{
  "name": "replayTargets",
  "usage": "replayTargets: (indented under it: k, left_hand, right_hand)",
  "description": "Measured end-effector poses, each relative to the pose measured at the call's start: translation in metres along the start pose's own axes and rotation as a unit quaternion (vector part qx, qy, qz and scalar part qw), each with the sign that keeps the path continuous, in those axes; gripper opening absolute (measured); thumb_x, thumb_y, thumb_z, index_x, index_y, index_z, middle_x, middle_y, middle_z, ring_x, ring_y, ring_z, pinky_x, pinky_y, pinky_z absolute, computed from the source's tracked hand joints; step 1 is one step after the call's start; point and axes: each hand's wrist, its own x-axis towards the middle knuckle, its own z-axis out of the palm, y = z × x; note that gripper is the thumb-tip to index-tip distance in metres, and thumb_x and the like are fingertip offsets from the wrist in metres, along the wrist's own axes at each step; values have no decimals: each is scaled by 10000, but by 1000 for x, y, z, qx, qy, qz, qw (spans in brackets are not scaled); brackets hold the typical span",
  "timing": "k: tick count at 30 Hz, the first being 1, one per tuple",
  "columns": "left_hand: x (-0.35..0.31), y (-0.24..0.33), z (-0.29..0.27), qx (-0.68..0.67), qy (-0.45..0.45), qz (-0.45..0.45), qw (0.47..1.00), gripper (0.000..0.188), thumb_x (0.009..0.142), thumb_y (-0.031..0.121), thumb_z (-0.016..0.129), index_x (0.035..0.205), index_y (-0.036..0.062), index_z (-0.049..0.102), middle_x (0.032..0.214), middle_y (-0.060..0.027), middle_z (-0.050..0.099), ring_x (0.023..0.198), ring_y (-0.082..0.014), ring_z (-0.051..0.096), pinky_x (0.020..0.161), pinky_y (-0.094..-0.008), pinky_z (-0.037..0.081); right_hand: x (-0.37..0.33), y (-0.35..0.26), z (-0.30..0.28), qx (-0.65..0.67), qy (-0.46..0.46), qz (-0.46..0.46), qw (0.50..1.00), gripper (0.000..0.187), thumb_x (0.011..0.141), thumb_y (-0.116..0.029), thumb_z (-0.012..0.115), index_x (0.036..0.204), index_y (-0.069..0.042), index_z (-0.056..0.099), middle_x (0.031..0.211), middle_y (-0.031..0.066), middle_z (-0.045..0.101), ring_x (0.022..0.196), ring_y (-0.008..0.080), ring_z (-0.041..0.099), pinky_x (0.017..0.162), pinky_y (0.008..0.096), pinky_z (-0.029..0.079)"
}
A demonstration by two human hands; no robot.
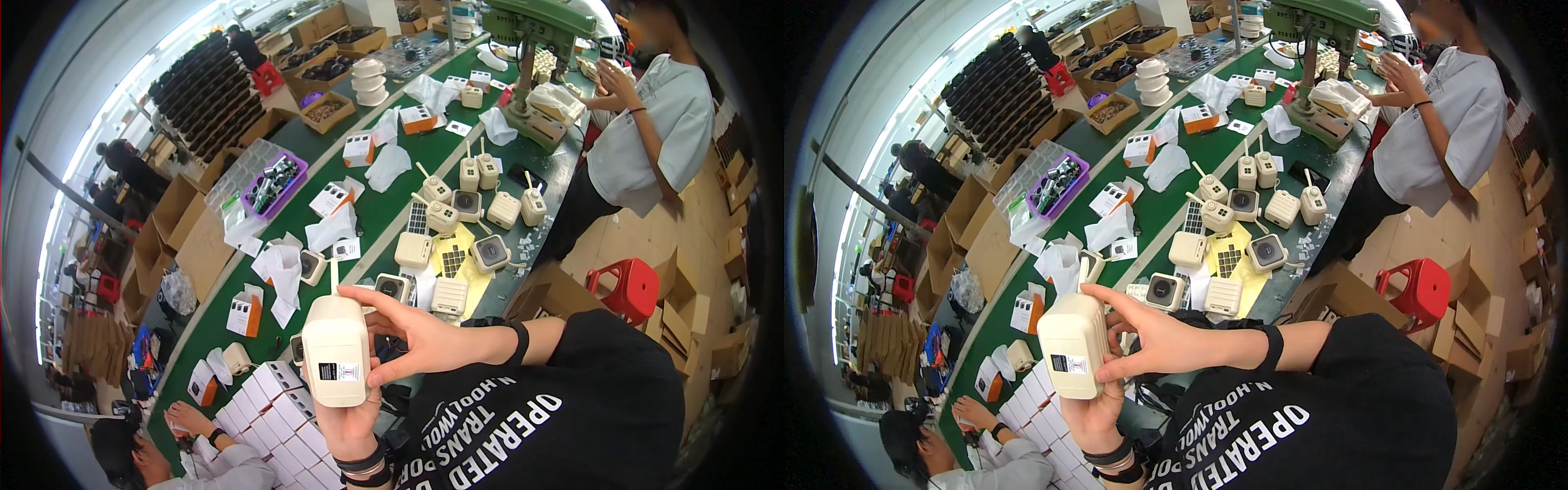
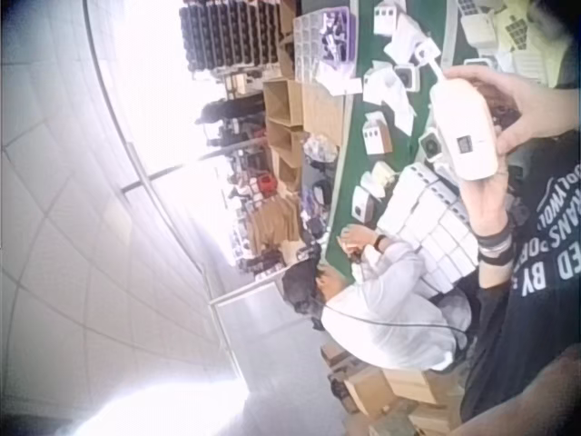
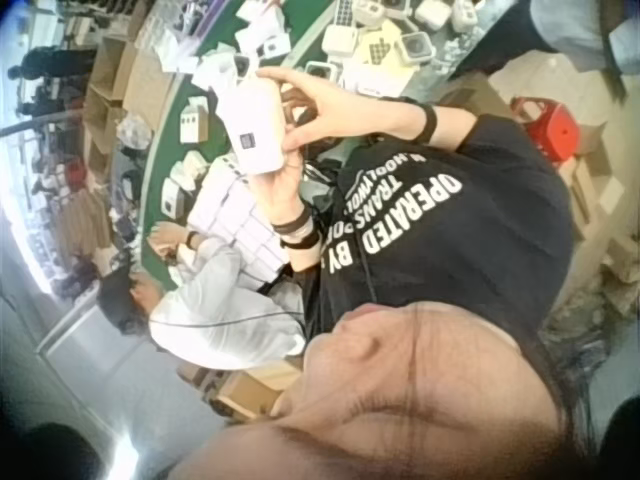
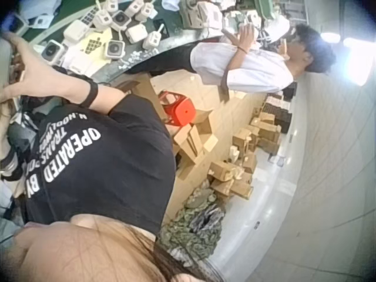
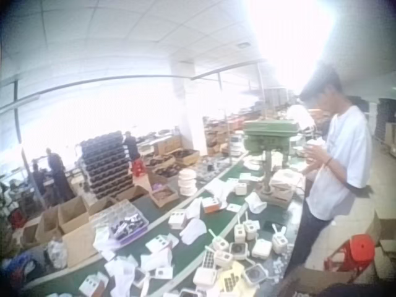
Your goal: Assembling and inspecting portable radio devices at a manufacturing workbench.
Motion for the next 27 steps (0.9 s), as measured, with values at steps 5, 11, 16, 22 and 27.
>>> replayTargets:
  k: [5, 11, 16, 22, 27]
  left_hand:
    - [-2, -35, 21, 354, 85, 284, 887, 468, 920, 419, 384, 1216, 62, 452, 1151, -107, 535, 1025, -203, 545, 880, -327, 433]
    - [-1, -41, 32, 526, 105, 413, 736, 544, 895, 437, 426, 1194, -9, 343, 1116, -155, 462, 1010, -219, 531, 811, -324, 480]
    - [-2, -49, 37, 563, 91, 470, 673, 548, 874, 425, 470, 1160, -20, 329, 1094, -189, 461, 970, -244, 552, 766, -322, 513]
    - [-7, -51, 37, 588, 90, 489, 639, 573, 860, 425, 501, 1156, -31, 320, 1080, -208, 467, 945, -255, 568, 758, -321, 523]
    - [-7, -52, 36, 594, 100, 495, 626, 591, 852, 437, 512, 1157, -32, 322, 1079, -210, 466, 941, -257, 568, 758, -325, 522]
  right_hand:
    - [-6, 1, 2, 58, -22, -35, 997, 1110, 607, -75, 811, 1414, -58, 49, 1414, 108, 228, 1295, 204, 263, 1056, 354, 250]
    - [-8, -4, 6, 142, -53, -34, 988, 1099, 613, -22, 794, 1415, -61, 43, 1434, 93, 186, 1302, 191, 247, 1052, 348, 267]
    - [-10, -2, 3, 140, -70, -45, 987, 1084, 618, -22, 790, 1413, -53, 54, 1434, 92, 186, 1302, 190, 247, 1051, 344, 268]
    - [-12, -4, 4, 157, -83, -33, 984, 1076, 621, -20, 787, 1411, -45, 57, 1435, 93, 181, 1302, 190, 246, 1053, 341, 263]
    - [-13, -3, 4, 167, -86, -25, 982, 1070, 622, -19, 786, 1409, -39, 60, 1431, 97, 191, 1298, 191, 256, 1050, 343, 269]
